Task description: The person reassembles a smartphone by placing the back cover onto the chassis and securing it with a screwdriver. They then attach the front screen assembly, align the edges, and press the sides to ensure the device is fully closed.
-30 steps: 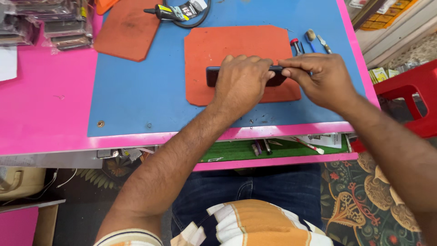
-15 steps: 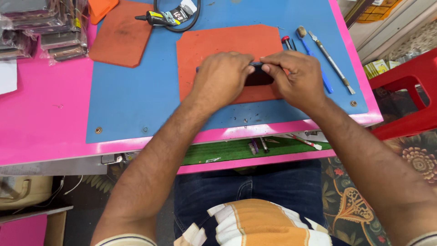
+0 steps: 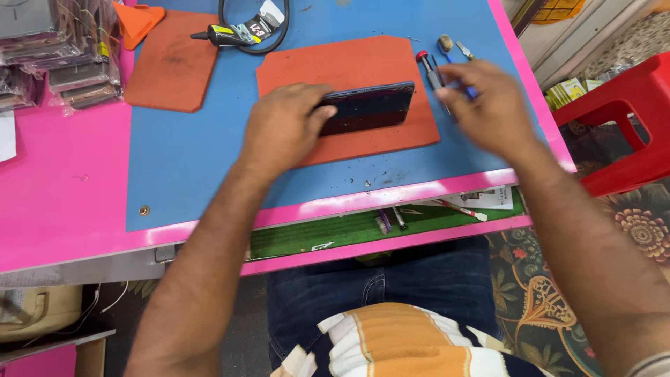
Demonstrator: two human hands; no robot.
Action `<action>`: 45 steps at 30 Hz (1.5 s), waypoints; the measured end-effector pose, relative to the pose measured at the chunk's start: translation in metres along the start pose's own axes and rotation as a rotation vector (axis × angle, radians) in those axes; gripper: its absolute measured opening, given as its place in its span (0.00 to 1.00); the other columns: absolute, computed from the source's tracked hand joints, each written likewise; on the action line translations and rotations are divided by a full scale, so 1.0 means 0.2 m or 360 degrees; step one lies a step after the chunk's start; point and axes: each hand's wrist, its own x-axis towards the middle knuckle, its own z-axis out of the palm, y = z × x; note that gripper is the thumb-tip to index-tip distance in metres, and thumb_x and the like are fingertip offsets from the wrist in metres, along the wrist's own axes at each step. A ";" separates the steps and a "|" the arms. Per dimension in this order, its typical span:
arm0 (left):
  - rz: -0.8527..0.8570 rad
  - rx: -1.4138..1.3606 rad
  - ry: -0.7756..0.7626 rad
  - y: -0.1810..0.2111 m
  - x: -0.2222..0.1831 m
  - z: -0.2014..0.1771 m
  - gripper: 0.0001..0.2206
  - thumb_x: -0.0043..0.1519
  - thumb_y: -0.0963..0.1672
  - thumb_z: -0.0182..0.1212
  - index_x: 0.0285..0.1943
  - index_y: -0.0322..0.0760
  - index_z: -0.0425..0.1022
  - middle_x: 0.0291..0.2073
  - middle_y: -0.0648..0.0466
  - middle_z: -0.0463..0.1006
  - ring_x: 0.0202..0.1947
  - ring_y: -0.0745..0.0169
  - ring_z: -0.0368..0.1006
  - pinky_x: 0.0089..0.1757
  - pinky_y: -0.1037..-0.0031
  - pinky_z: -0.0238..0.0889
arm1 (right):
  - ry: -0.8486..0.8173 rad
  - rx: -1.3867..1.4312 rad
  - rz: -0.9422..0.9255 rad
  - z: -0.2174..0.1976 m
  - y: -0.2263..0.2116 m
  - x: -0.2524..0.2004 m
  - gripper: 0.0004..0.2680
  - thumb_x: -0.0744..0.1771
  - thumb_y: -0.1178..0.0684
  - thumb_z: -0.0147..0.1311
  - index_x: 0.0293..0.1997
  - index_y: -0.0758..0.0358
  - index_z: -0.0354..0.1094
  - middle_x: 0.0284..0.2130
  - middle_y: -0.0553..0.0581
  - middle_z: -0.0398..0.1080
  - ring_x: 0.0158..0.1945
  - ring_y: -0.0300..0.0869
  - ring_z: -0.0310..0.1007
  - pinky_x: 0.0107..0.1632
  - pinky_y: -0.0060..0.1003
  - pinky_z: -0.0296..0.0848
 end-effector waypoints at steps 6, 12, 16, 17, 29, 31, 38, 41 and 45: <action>-0.0724 -0.1143 -0.0107 -0.10 -0.13 0.05 0.12 0.63 0.41 0.69 0.54 0.33 0.80 0.42 0.56 0.84 0.42 0.71 0.77 0.45 0.78 0.72 | -0.0144 -0.0012 -0.0079 -0.07 0.01 0.04 0.13 0.69 0.51 0.65 0.58 0.64 0.74 0.45 0.60 0.74 0.43 0.46 0.75 0.47 0.40 0.74; -0.0605 -0.1353 0.0133 -0.07 -0.17 0.14 0.11 0.64 0.41 0.67 0.54 0.31 0.80 0.45 0.56 0.84 0.46 0.73 0.78 0.49 0.79 0.72 | 0.0003 0.0034 -0.0600 0.14 -0.16 0.10 0.09 0.68 0.53 0.64 0.52 0.63 0.77 0.42 0.58 0.77 0.43 0.50 0.75 0.46 0.44 0.73; -0.0595 -0.1173 0.0229 -0.02 -0.16 0.12 0.10 0.64 0.41 0.68 0.53 0.33 0.81 0.43 0.55 0.85 0.44 0.72 0.78 0.47 0.79 0.72 | 0.0125 0.0128 -0.0616 0.30 -0.25 0.15 0.05 0.69 0.57 0.64 0.47 0.60 0.78 0.37 0.56 0.78 0.39 0.47 0.77 0.43 0.42 0.72; -0.0606 -0.1079 0.0260 -0.01 -0.15 0.11 0.09 0.64 0.41 0.69 0.52 0.34 0.82 0.42 0.54 0.85 0.43 0.72 0.78 0.46 0.79 0.72 | 0.0171 0.0170 -0.0605 0.32 -0.26 0.16 0.04 0.68 0.57 0.64 0.47 0.61 0.78 0.37 0.55 0.78 0.37 0.47 0.77 0.43 0.41 0.72; -0.0505 -0.0813 0.0170 0.14 0.06 -0.02 0.08 0.63 0.42 0.66 0.49 0.36 0.81 0.39 0.53 0.86 0.39 0.68 0.83 0.42 0.76 0.75 | 0.0221 0.0441 -0.0391 0.39 -0.19 0.17 0.06 0.69 0.60 0.62 0.51 0.65 0.76 0.38 0.58 0.77 0.40 0.45 0.78 0.44 0.37 0.74; -0.0421 -0.0583 0.0134 0.16 0.11 -0.03 0.07 0.64 0.42 0.67 0.49 0.37 0.82 0.39 0.52 0.86 0.39 0.65 0.83 0.41 0.74 0.74 | 0.0341 0.0567 -0.0325 0.41 -0.18 0.15 0.06 0.69 0.60 0.62 0.51 0.65 0.75 0.41 0.58 0.78 0.43 0.42 0.80 0.47 0.35 0.76; -0.0199 -0.1062 0.0338 0.16 0.22 0.01 0.20 0.64 0.42 0.71 0.62 0.30 0.71 0.52 0.49 0.81 0.54 0.61 0.78 0.53 0.72 0.73 | 0.0296 0.1727 0.0127 0.37 -0.14 0.14 0.09 0.73 0.58 0.56 0.60 0.68 0.69 0.48 0.55 0.75 0.50 0.37 0.76 0.55 0.33 0.78; -0.0455 -0.1689 0.0289 0.19 0.19 0.06 0.14 0.68 0.42 0.63 0.62 0.32 0.75 0.50 0.53 0.83 0.52 0.64 0.78 0.54 0.72 0.73 | 0.0221 0.2059 0.0083 0.34 -0.12 0.14 0.13 0.74 0.58 0.55 0.66 0.70 0.62 0.55 0.57 0.73 0.58 0.37 0.72 0.65 0.32 0.72; -0.0358 -0.1136 0.0312 0.24 0.15 0.07 0.13 0.69 0.42 0.61 0.61 0.33 0.77 0.48 0.50 0.85 0.49 0.64 0.81 0.51 0.72 0.74 | 0.0118 0.1738 -0.0117 0.29 -0.11 0.15 0.15 0.73 0.57 0.55 0.69 0.66 0.59 0.55 0.52 0.71 0.58 0.33 0.70 0.62 0.28 0.71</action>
